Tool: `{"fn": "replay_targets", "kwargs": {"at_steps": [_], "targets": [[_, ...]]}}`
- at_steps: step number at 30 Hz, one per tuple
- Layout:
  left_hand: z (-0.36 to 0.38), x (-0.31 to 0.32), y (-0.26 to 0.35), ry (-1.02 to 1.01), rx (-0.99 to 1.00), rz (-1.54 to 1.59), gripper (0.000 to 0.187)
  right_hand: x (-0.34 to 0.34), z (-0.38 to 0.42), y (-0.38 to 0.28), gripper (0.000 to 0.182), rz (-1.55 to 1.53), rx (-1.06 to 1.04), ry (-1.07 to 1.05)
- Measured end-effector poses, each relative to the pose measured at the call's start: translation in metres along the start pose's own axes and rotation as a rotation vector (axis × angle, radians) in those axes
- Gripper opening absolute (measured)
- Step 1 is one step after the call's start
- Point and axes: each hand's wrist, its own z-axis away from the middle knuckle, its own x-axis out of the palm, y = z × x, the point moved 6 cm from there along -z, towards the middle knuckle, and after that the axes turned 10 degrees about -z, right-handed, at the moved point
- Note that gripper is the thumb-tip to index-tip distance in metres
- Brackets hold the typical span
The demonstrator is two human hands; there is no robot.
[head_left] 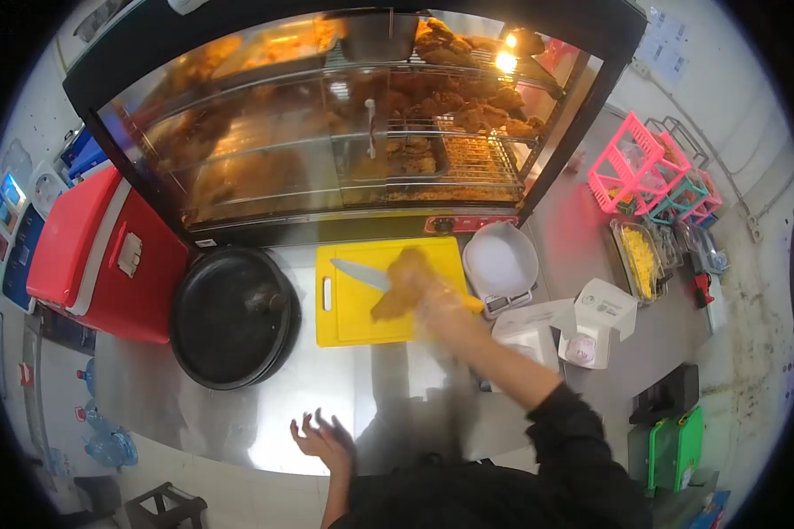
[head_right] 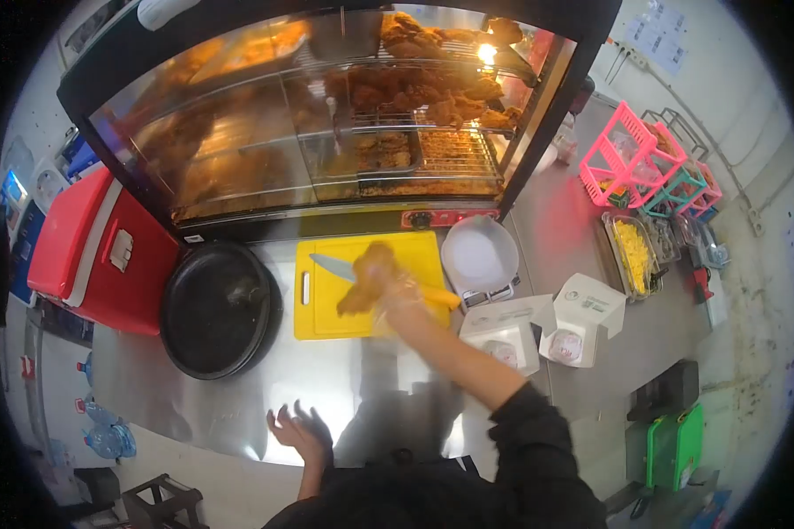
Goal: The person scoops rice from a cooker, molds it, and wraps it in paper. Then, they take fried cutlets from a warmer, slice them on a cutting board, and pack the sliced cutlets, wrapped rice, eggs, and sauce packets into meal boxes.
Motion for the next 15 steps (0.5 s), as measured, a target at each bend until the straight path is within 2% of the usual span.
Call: {"fn": "replay_targets", "kwargs": {"at_steps": [2,4,5,7,10,12,13,15], "targets": [[-0.023,-0.013,0.029,-0.135,0.096,0.129,0.054,0.006,-0.011,0.081,0.027,0.582,-0.054,0.032],[-0.041,-0.03,0.051,-0.167,0.141,0.121,0.043,0.007,-0.035,0.146,0.028,0.851,-0.046,0.166],[-0.047,-0.03,0.049,-0.176,0.173,0.143,0.041,-0.002,-0.041,0.172,0.03,0.666,0.036,0.381],[-0.06,-0.028,0.05,-0.188,0.196,0.171,0.042,-0.005,-0.046,0.19,0.031,0.475,0.119,0.595],[-0.077,-0.025,0.052,-0.218,0.211,0.246,0.041,-0.002,-0.044,0.199,0.037,0.229,-0.042,0.703],[-0.089,-0.015,0.056,-0.25,0.298,0.253,0.039,0.014,-0.033,0.17,0.046,0.13,-0.303,0.68],[-0.096,-0.01,0.059,-0.221,0.306,0.244,0.036,0.019,-0.025,0.148,0.046,0.137,-0.304,0.687],[-0.115,0.0,0.073,-0.248,0.331,0.229,0.035,0.033,-0.018,0.101,0.047,0.795,-0.116,0.413]]}}
